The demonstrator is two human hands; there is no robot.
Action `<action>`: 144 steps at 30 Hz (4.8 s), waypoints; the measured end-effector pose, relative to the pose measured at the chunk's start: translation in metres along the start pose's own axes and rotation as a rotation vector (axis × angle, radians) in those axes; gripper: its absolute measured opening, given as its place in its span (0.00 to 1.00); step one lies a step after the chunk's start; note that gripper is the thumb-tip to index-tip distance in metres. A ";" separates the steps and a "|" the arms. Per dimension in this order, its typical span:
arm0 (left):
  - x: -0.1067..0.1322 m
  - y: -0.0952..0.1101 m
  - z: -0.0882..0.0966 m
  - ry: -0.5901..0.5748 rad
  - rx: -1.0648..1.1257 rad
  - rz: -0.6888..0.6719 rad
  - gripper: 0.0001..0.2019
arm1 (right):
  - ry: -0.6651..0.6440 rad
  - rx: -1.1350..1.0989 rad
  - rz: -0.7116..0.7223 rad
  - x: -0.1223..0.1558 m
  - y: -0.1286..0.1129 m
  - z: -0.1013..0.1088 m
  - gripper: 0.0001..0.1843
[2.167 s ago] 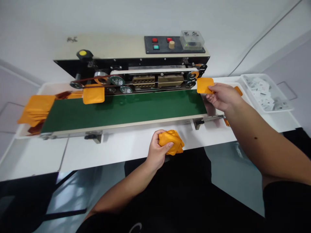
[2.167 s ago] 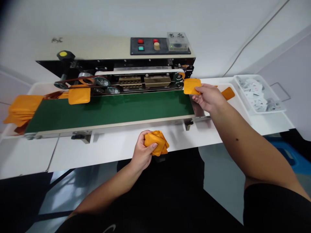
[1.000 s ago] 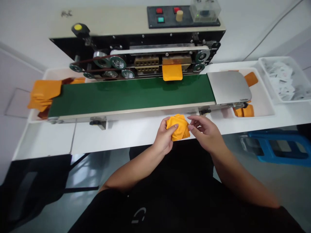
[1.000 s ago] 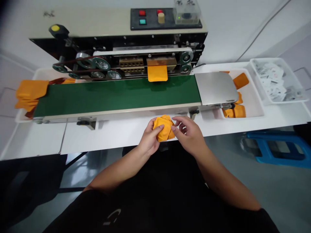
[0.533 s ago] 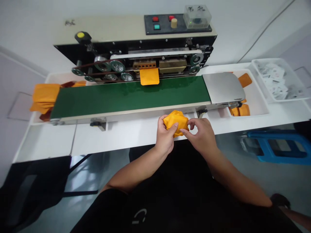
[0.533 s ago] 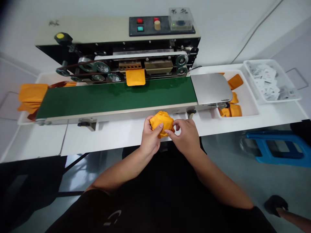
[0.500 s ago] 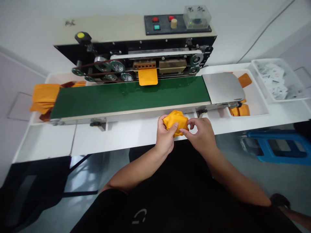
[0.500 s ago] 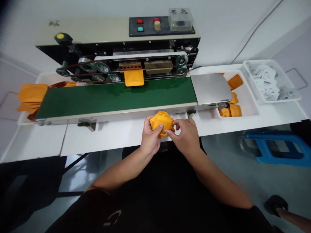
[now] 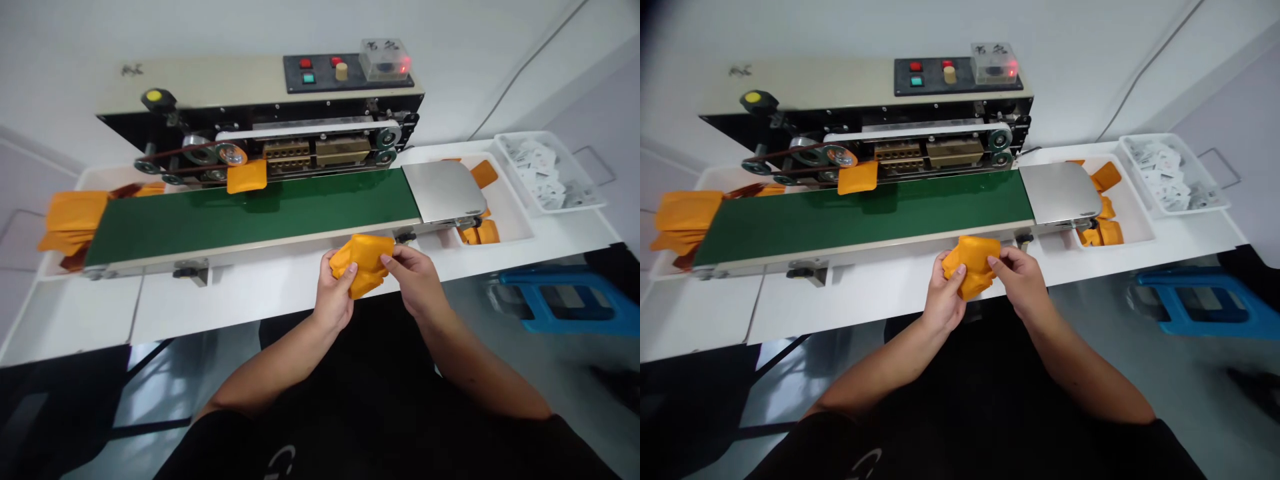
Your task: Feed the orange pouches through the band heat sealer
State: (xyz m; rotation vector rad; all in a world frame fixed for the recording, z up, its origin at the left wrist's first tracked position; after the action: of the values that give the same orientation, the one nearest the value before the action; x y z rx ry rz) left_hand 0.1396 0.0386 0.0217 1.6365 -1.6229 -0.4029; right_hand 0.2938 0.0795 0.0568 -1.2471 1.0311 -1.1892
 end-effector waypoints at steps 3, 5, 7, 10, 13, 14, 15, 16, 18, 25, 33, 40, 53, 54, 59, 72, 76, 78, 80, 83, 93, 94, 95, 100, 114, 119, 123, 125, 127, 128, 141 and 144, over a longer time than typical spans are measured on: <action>-0.001 0.002 0.000 -0.012 0.008 0.004 0.31 | 0.055 -0.160 -0.054 -0.010 -0.011 0.012 0.17; -0.001 0.003 0.001 -0.005 -0.006 0.015 0.30 | 0.075 -0.192 -0.071 -0.025 -0.021 0.026 0.18; 0.000 0.005 0.003 0.005 -0.024 0.025 0.30 | 0.099 -0.221 -0.078 -0.048 -0.031 0.044 0.18; 0.001 0.007 0.007 0.000 -0.027 0.036 0.30 | 0.155 -0.251 -0.115 -0.090 -0.044 0.071 0.15; 0.001 0.007 0.011 0.000 -0.025 0.034 0.30 | 0.195 -0.239 -0.169 -0.126 -0.054 0.090 0.05; 0.001 0.007 0.012 0.003 -0.028 0.029 0.29 | 0.201 -0.230 -0.183 -0.135 -0.057 0.093 0.05; 0.000 0.007 0.013 0.006 -0.030 0.024 0.29 | 0.206 -0.221 -0.193 -0.143 -0.059 0.096 0.06; 0.000 0.007 0.014 0.009 -0.032 0.021 0.29 | 0.210 -0.212 -0.203 -0.149 -0.060 0.097 0.07; -0.001 0.007 0.016 0.014 -0.035 0.023 0.29 | 0.218 -0.201 -0.218 -0.159 -0.060 0.098 0.07; -0.002 0.009 0.020 0.017 -0.033 0.045 0.29 | 0.202 -0.185 -0.240 -0.182 -0.054 0.090 0.09; -0.001 0.009 0.022 0.015 -0.044 0.041 0.29 | 0.218 -0.184 -0.232 -0.189 -0.060 0.083 0.11; -0.001 0.010 0.023 0.004 -0.046 0.051 0.28 | 0.158 -0.134 -0.259 -0.195 -0.062 0.071 0.10; -0.002 0.011 0.025 0.022 -0.029 0.051 0.29 | 0.248 -0.008 0.023 -0.089 -0.051 0.064 0.11; -0.003 0.012 0.024 0.028 -0.029 0.050 0.29 | 0.220 0.019 0.047 -0.071 -0.046 0.059 0.11; -0.005 0.010 0.014 0.068 -0.016 0.008 0.27 | -0.015 0.130 0.009 0.003 -0.020 0.026 0.12; -0.003 -0.001 -0.008 0.052 0.051 -0.027 0.26 | 0.047 0.045 -0.003 0.029 0.012 -0.005 0.18; 0.000 0.002 -0.006 0.039 0.111 0.020 0.25 | 0.160 -0.060 0.017 0.027 0.003 0.001 0.17; 0.002 0.004 -0.004 0.032 0.106 0.023 0.24 | 0.211 -0.099 -0.002 0.024 0.003 0.004 0.16; 0.003 0.005 -0.002 0.026 0.081 0.019 0.24 | 0.239 -0.192 -0.056 0.019 0.006 0.008 0.15; 0.005 0.005 0.003 0.032 0.055 0.012 0.25 | 0.231 -0.410 -0.155 0.010 0.010 0.015 0.15; 0.005 0.006 0.023 0.032 0.004 -0.005 0.24 | 0.108 -0.576 -0.271 -0.011 -0.024 0.037 0.14; 0.005 0.006 0.024 0.037 0.008 -0.007 0.24 | 0.093 -0.603 -0.305 -0.012 -0.026 0.035 0.14; 0.005 0.006 0.025 0.041 0.011 -0.007 0.24 | 0.078 -0.623 -0.327 -0.013 -0.028 0.034 0.15; 0.005 0.007 0.030 0.040 -0.012 -0.009 0.23 | 0.077 -0.528 -0.297 -0.035 -0.041 0.043 0.31; 0.003 0.006 0.033 0.036 -0.047 -0.032 0.24 | 0.250 -0.254 -0.151 -0.161 -0.055 0.089 0.11; 0.001 0.006 0.033 0.041 -0.040 -0.040 0.24 | 0.290 -0.231 -0.189 -0.180 -0.053 0.083 0.12; -0.001 0.006 0.034 0.036 -0.046 -0.039 0.24 | 0.282 -0.196 -0.184 -0.191 -0.051 0.076 0.13; -0.001 0.007 0.034 0.037 -0.054 -0.041 0.24 | 0.273 -0.181 -0.192 -0.194 -0.050 0.074 0.12; -0.002 0.008 0.034 0.038 -0.062 -0.045 0.25 | 0.264 -0.164 -0.200 -0.196 -0.049 0.073 0.11; -0.002 0.008 0.035 0.039 -0.063 -0.047 0.25 | 0.257 -0.155 -0.204 -0.196 -0.050 0.073 0.11; -0.003 0.007 0.039 0.044 -0.049 -0.029 0.24 | 0.117 0.046 -0.080 -0.125 -0.056 0.066 0.20; -0.004 0.007 0.037 0.049 -0.038 -0.030 0.24 | 0.083 0.046 0.001 -0.080 -0.041 0.058 0.19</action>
State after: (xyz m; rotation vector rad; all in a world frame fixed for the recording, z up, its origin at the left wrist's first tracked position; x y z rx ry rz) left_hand 0.1078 0.0318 0.0014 1.6316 -1.5471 -0.4035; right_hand 0.3375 0.1683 0.0974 -1.1700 1.0589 -1.2663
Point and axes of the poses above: each hand's wrist, its own x-axis away from the middle knuckle, its own z-axis out of the back of the hand, y = z × x, the point moved 3 cm from there along -x, towards the middle knuckle, and after that the axes turned 3 degrees about -y, right-handed, at the moved point
